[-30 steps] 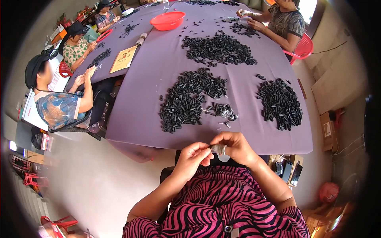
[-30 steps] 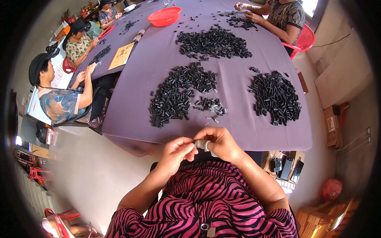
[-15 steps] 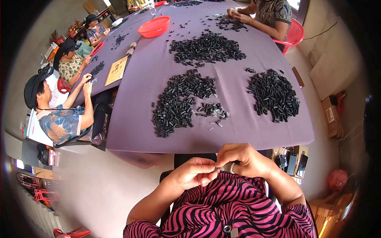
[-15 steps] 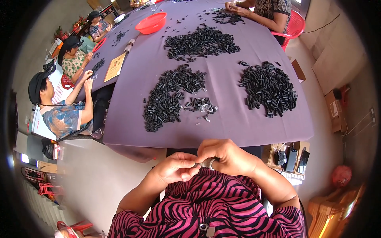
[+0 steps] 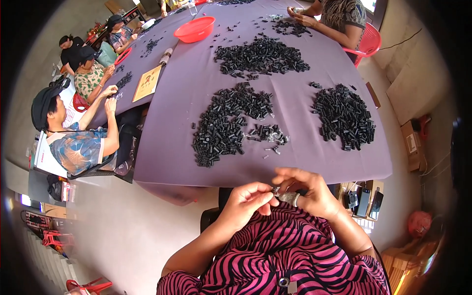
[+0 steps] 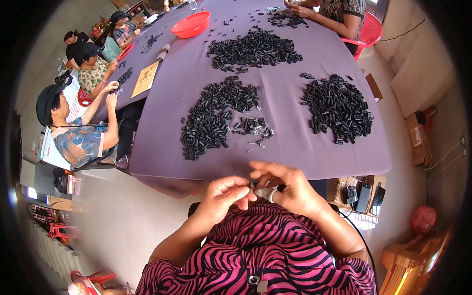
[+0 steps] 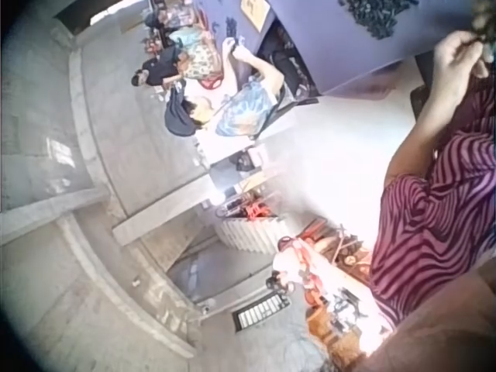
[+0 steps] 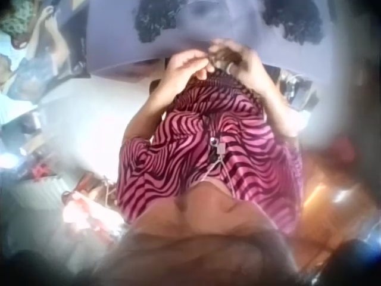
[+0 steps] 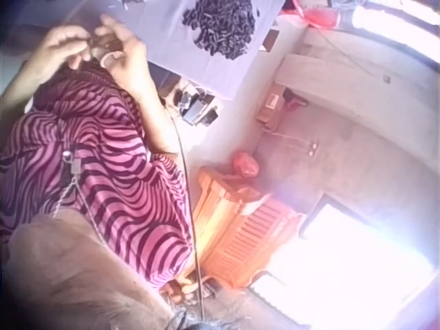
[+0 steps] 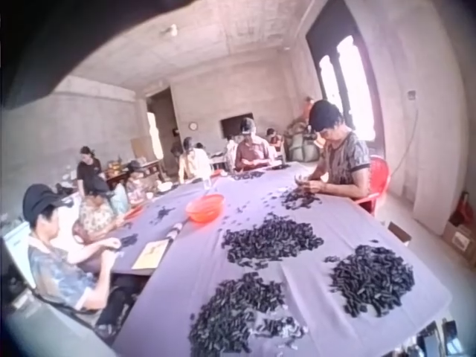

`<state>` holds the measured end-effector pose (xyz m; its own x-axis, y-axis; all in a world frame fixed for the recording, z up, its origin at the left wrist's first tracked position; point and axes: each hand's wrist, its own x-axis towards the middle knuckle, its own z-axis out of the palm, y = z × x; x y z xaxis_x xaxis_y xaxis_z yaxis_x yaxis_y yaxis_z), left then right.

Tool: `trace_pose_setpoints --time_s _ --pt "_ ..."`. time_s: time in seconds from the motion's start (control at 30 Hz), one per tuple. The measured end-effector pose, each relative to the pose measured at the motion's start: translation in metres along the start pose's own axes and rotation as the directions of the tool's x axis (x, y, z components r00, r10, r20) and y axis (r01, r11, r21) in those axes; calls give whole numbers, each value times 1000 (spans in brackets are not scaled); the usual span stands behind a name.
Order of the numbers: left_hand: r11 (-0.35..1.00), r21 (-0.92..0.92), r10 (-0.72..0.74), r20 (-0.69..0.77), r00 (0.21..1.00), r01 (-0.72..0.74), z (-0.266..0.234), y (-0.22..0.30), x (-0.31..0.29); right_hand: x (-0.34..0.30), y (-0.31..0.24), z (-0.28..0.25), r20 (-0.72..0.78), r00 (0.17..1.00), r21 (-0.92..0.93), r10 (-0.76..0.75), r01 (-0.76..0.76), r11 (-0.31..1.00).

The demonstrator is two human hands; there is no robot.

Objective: The person sorts small plastic parts and springs on a table and assembles the components together by hand.

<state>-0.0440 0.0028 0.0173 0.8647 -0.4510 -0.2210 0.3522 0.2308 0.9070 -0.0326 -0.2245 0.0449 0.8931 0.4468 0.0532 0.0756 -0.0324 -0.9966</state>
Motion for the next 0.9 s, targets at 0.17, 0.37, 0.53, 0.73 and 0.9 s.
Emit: trace_pose_setpoints --time_s 0.17,0.37,0.53,0.73,0.9 --pt "999 -24 23 -49 999 -25 11 -4 -6 -9 -7 5 46 989 -419 -144 150 896" --pt "999 43 13 -53 999 -10 20 -2 -12 -9 3 19 65 951 -673 -303 266 690" --pt "996 80 -33 -25 999 35 18 -1 -14 -9 20 21 69 921 -658 -382 330 677" --pt "960 -227 -163 19 986 163 23 2 -18 -9 25 20 54 860 -575 -508 443 688" --pt "946 -250 -186 97 978 205 24 -2 -16 -8 40 23 67 831 -570 -552 487 663"
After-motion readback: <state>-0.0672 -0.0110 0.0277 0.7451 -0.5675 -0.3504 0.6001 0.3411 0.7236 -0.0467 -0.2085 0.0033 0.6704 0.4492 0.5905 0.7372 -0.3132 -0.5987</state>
